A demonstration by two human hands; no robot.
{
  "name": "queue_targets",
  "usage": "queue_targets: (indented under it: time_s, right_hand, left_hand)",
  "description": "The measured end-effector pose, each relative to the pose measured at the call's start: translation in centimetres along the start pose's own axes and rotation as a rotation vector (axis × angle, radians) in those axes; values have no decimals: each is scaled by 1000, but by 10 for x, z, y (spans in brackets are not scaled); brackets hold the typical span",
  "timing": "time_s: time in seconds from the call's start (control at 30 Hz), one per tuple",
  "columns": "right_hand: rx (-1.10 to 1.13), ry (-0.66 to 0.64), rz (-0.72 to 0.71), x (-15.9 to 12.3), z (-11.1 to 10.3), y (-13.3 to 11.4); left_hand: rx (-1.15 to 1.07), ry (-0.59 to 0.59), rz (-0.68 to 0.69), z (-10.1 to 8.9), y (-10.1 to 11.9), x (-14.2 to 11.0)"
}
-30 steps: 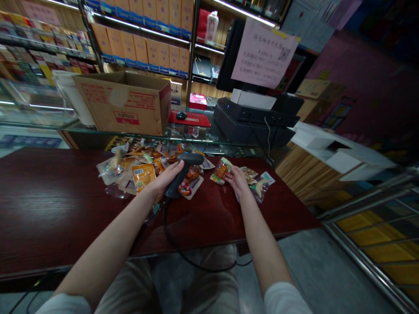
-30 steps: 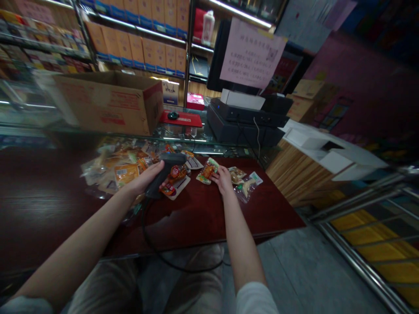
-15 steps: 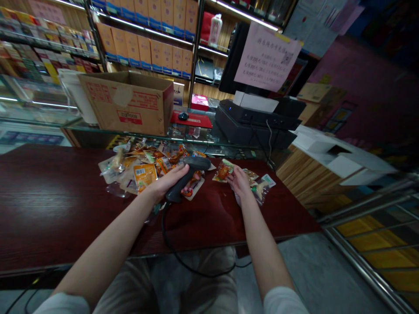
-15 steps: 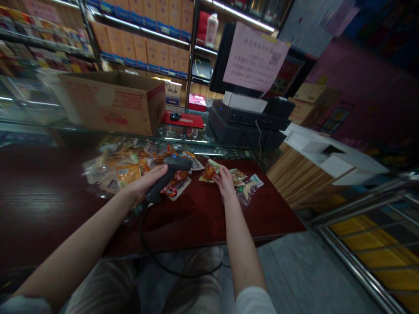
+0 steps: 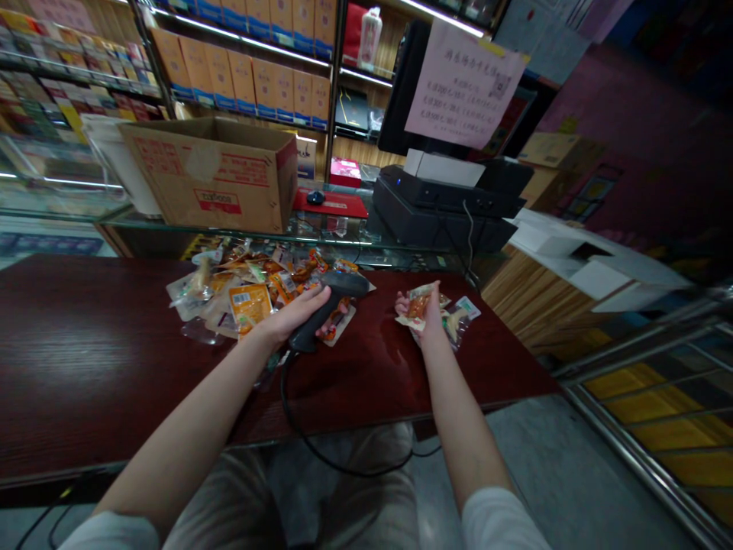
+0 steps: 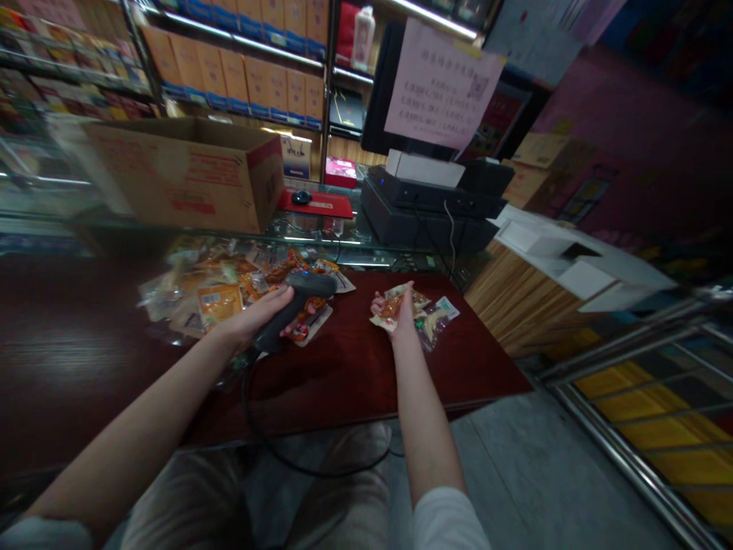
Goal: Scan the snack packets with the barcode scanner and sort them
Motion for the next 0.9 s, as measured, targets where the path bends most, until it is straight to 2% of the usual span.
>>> queue_targets:
  time_s: [0.2, 0.37, 0.63, 0.9]
  right_hand:
    - [91, -138, 103, -9, 13, 6]
    - [65, -243, 95, -11, 21, 10]
    - [-30, -308, 153, -12, 26, 17]
    - [-65, -308, 177, -16, 27, 21]
  left_hand:
    - [1, -8, 16, 4, 3, -2]
    - [-4, -65, 4, 14, 9, -7]
    - [-73, -199, 45, 30, 14, -10]
    - [-26, -214, 119, 30, 12, -5]
Point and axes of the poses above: each hand's wrist, its own x-axis towards the middle knuckle, its own z-axis out of the palm, y = z × x, the point moved 3 cm from there along x, towards the middle knuckle, and after that the axes turned 1 degree about z, right-handed, at the moved point
